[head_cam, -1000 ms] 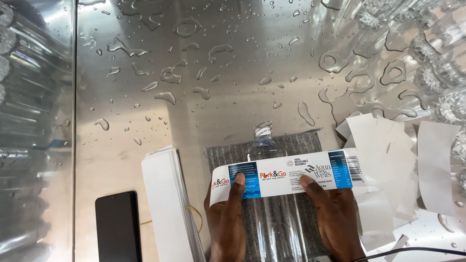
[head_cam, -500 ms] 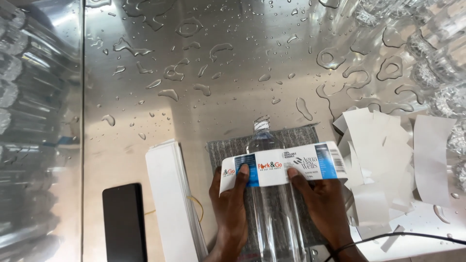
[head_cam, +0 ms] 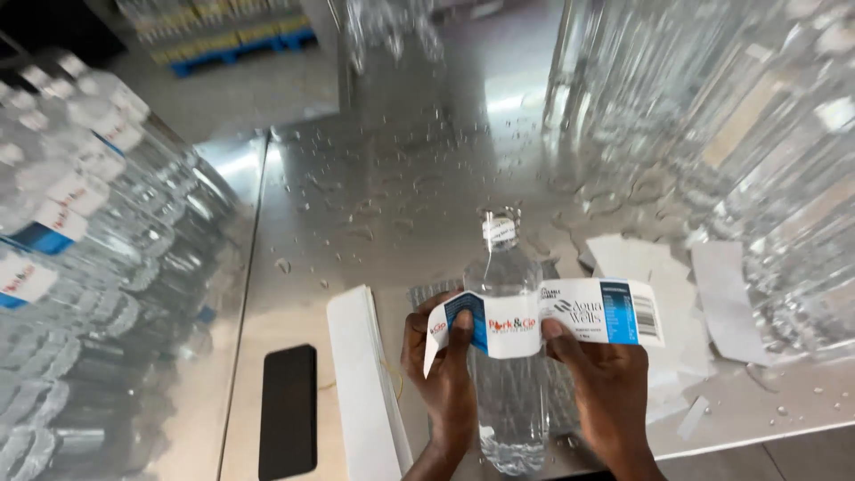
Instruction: Manually applying labels to plastic water bottles at a production station.
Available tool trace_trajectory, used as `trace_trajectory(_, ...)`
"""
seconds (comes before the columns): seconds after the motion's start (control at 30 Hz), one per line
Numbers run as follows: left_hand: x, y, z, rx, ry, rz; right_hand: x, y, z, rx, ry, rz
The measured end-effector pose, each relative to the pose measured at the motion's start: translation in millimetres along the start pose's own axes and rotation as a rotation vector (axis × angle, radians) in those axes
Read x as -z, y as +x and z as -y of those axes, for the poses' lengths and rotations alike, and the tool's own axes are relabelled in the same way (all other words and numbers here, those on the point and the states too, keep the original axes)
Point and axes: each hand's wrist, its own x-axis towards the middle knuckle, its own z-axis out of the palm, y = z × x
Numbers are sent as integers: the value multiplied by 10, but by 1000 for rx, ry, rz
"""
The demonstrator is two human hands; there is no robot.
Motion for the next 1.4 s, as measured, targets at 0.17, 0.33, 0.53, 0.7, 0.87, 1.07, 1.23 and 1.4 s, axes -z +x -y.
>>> trace_trajectory(0.17,-31,139,47,-98,-370,152,72,311,-463,260,255,133)
trace_trajectory(0.33,101,133,229,-119,-476,210,75,450,-892,298,395,186)
trace_trajectory(0.53,363,-18,325,-149,-489,237,120,282,-1128,326,455,216)
trace_trajectory(0.7,516,-127,401,-7,-428,166,14,33,-1083,329,428,220)
trace_trajectory(0.87,550,-219,246,26,-239,192,-81,-264,-821,312,331,186)
trace_trajectory(1.07,756,-292,547,72,-253,364,-17,-613,-1107,567,173,-82)
trace_trajectory(1.23,653,-258,127,124,394,596,-133,-596,-851,933,-110,128)
trace_trajectory(1.4,638,-210,94,69,404,555,-252,-644,-685,707,-272,172)
